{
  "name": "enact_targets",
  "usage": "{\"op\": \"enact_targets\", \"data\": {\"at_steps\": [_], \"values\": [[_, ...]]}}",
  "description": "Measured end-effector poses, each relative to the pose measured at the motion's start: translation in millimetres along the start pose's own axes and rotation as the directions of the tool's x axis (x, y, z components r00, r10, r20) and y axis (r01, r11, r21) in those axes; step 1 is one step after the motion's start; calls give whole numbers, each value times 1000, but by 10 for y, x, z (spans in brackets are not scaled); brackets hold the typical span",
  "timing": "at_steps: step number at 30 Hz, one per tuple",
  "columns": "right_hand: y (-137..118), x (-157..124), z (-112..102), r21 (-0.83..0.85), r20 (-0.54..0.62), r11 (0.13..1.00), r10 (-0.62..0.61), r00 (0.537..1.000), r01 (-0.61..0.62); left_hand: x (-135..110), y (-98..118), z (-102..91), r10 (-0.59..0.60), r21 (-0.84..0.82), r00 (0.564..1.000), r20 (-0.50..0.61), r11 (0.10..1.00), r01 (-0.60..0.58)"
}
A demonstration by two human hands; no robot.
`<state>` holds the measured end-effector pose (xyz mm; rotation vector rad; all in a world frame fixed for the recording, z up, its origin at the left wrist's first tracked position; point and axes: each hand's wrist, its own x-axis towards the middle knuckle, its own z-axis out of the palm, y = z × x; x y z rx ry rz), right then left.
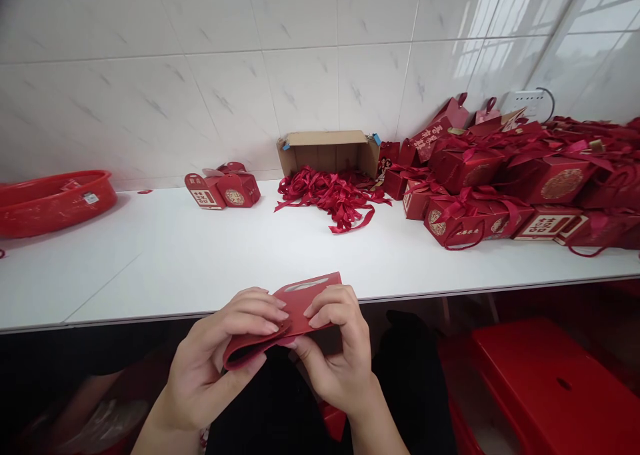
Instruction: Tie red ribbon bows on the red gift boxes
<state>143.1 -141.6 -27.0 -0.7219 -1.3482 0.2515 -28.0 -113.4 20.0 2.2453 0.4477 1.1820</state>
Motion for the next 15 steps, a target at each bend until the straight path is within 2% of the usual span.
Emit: {"op": "enact_targets", "data": {"at_steps": [3, 9, 12, 15], "values": [[-1, 3, -1, 2, -4, 1000, 1, 1000, -1, -4, -8, 8, 17, 51, 1000, -13, 999, -16], [25, -22, -1, 15, -40, 1000, -19, 999, 19, -13, -88, 98, 18, -10, 1000, 11, 1000, -18], [38, -32, -9, 57, -18, 998, -30, 999, 31, -24, -129, 134, 17, 10, 1000, -24, 1000, -16], [28, -23, -25, 62, 28, 997, -36, 999, 35, -24, -154, 152, 70, 31, 995, -72, 997, -67]]}}
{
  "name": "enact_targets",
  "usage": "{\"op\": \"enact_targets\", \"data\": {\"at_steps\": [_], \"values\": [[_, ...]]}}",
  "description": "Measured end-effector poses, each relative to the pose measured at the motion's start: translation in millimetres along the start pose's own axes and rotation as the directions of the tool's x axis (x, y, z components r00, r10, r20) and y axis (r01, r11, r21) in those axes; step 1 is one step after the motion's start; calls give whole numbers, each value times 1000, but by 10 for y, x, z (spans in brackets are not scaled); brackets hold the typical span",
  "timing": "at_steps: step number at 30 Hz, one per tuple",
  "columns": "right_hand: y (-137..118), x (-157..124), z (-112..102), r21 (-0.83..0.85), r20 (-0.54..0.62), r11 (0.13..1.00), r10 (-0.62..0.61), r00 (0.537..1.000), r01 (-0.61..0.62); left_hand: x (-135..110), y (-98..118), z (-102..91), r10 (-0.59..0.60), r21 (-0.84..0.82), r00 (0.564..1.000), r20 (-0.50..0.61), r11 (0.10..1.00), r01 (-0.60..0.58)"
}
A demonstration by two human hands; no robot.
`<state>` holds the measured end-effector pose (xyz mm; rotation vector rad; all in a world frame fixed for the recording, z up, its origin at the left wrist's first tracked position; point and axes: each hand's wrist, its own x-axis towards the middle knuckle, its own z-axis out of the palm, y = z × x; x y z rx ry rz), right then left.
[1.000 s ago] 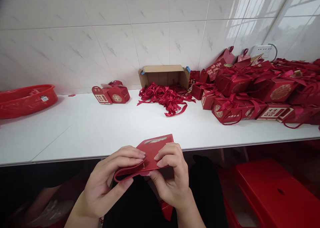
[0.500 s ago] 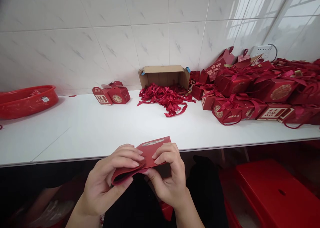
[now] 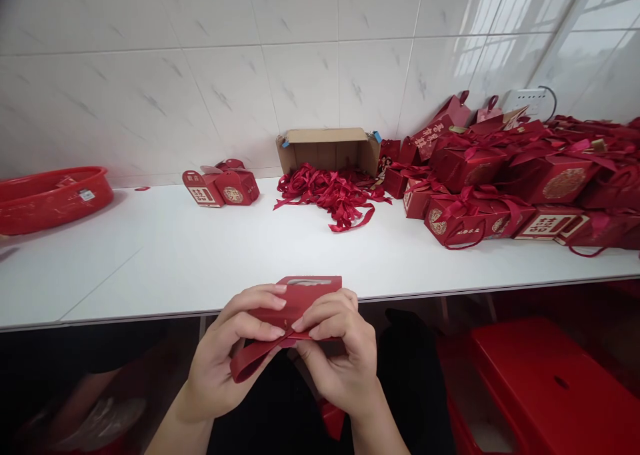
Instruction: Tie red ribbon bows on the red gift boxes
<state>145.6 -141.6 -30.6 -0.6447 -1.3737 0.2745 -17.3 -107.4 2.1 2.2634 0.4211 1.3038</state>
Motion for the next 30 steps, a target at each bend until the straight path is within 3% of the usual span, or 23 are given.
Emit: {"op": "enact_targets", "data": {"at_steps": [4, 14, 18, 22, 25, 30], "values": [[-28, 13, -14, -12, 52, 1000, -4, 999, 4, 6, -16, 12, 52, -69, 999, 16, 996, -51], [-20, -8, -31, 5, 69, 1000, -27, 997, 27, -79, -38, -5, -104, -40, 994, 44, 994, 106], [-85, 18, -64, -1, 110, 995, 96, 989, -96, -62, -53, 0, -94, 1, 995, 22, 996, 94], [-210, 62, -124, -128, 212, 960, 273, 938, -250, -26, -23, 20, -71, 65, 997, 18, 995, 69], [-288, 65, -150, -207, 261, 949, 286, 922, -236, -19, 0, 28, -82, 73, 996, 26, 994, 80], [-335, 39, -103, -201, 212, 940, 317, 924, -276, -49, -6, 48, -102, 72, 995, 1, 992, 102]]}}
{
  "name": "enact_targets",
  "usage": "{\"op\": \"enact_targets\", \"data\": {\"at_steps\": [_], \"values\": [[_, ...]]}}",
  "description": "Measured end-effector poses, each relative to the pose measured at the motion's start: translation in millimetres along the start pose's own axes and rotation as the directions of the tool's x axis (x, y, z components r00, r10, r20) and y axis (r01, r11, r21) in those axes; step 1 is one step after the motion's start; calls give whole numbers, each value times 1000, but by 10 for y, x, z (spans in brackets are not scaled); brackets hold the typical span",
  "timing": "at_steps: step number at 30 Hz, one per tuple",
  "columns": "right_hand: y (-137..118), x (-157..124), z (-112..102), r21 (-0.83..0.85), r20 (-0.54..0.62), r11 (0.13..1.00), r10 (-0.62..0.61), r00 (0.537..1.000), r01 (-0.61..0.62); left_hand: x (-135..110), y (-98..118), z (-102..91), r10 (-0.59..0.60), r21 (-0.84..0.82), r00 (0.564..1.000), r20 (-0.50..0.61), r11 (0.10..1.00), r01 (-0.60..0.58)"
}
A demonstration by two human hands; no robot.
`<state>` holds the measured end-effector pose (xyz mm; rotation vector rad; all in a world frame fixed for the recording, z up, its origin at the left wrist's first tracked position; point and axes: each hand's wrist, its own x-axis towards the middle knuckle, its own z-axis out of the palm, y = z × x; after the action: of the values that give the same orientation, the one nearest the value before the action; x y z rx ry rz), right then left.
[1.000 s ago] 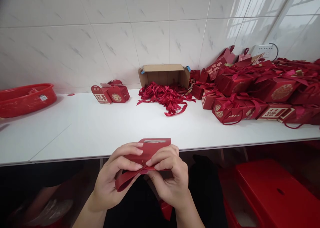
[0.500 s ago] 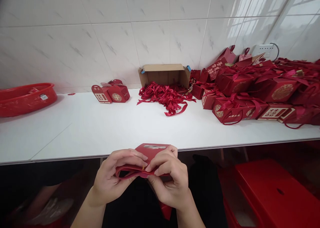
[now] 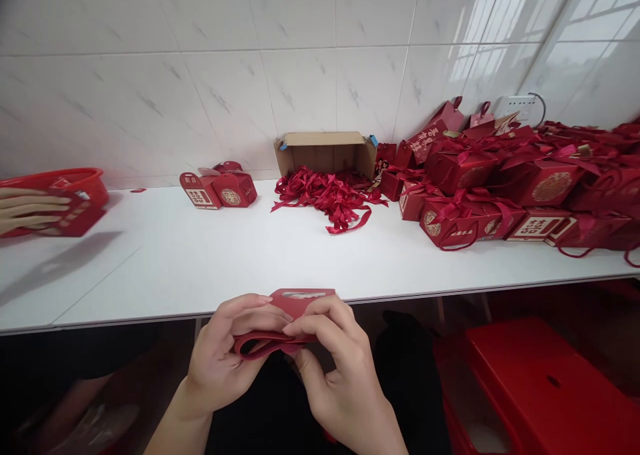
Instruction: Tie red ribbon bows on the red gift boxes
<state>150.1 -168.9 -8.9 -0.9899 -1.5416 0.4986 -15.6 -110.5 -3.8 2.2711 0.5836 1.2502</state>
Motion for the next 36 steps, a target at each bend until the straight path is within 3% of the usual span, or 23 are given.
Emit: {"op": "enact_targets", "data": {"at_steps": [7, 13, 16, 18, 21, 23, 28, 30, 33, 34, 36], "values": [[23, 36, 102, -40, -167, 999, -38, 985, 32, 30, -15, 68, -61, -51, 993, -98, 997, 57], [60, 57, 168, -66, -252, 996, -77, 965, 62, 80, -39, 38, -135, -87, 988, -75, 988, 128], [98, 111, 173, -75, -267, 993, -107, 958, 90, 133, -53, 25, -174, -134, 983, -65, 977, 164], [134, 179, 123, -107, -213, 988, -132, 968, 111, 180, -63, 36, -210, -189, 974, -85, 963, 191], [180, 318, -55, -209, -32, 971, -126, 992, 117, 222, -116, 68, -304, -218, 938, -168, 939, 265], [192, 428, -223, -298, 80, 948, -93, 992, 113, 209, -205, 79, -332, -149, 916, -226, 941, 304], [242, 790, -691, -485, 262, 864, -5, 965, 136, 53, -644, 7, -320, 80, 915, -245, 934, 348], [332, 981, -898, -485, 275, 873, 96, 957, 52, -16, -838, -24, -369, 146, 894, -253, 899, 412], [536, 1333, -1256, -407, 169, 868, 379, 910, -286, -82, -1035, -25, -424, 292, 862, -276, 818, 496], [606, 1474, -1384, -363, 71, 853, 427, 901, -376, -92, -1068, -15, -422, 347, 869, -260, 799, 492], [730, 1796, -1628, -262, -210, 861, 391, 896, -437, -98, -1095, 6, -398, 446, 895, -204, 776, 446]]}}
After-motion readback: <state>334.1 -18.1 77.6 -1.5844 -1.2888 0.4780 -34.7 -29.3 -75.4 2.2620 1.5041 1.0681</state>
